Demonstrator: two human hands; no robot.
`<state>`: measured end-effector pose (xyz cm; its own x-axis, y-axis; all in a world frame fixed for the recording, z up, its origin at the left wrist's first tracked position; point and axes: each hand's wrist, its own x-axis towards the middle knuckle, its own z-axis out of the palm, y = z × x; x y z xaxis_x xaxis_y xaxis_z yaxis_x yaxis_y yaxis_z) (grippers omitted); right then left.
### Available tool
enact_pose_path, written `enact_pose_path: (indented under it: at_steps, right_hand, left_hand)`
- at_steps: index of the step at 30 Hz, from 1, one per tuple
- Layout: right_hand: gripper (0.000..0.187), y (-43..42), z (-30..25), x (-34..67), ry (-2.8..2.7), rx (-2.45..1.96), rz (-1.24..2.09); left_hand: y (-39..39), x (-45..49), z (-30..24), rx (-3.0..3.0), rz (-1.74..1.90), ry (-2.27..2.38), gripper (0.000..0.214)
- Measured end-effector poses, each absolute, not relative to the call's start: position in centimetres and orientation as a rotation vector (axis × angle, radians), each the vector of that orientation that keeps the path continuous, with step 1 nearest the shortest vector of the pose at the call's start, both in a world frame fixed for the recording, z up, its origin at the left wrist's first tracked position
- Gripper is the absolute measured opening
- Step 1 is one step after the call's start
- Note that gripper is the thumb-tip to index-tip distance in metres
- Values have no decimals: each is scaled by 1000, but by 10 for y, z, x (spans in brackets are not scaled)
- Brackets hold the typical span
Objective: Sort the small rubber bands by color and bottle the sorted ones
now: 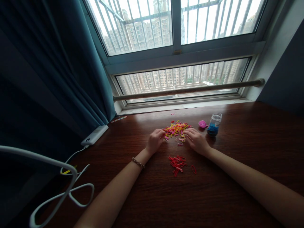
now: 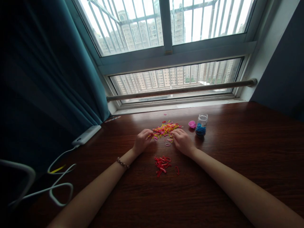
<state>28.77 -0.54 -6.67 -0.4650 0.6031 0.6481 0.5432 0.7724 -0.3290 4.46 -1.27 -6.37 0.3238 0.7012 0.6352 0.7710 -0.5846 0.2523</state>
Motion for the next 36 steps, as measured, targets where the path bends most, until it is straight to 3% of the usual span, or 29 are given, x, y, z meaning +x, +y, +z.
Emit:
enact_pose_path:
  at_steps: [8, 13, 17, 22, 26, 36]
  right_hand:
    - [38, 19, -85, 296, -2396, -1022, 16]
    - [40, 22, -90, 295, -2410, -1077, 17]
    - [38, 22, -90, 295, -2402, -1065, 20]
    - [33, 21, -86, 295, -2369, -1040, 49]
    - [32, 19, -83, 295, -2349, -1044, 76]
    - [37, 19, -88, 295, -2353, -1118, 29]
  left_hand:
    - [-47, 85, -57, -2850, -644, -567, 23]
    - [-54, 90, -54, -2924, -636, -468, 23]
    - [-48, 79, -49, -2915, -731, -597, 20]
    - [-24, 50, -50, -2531, -937, -1264, 20]
    - [-5, 34, -62, -2410, -836, -1609, 22]
    - [1, 32, -74, -2511, -683, -1676, 25]
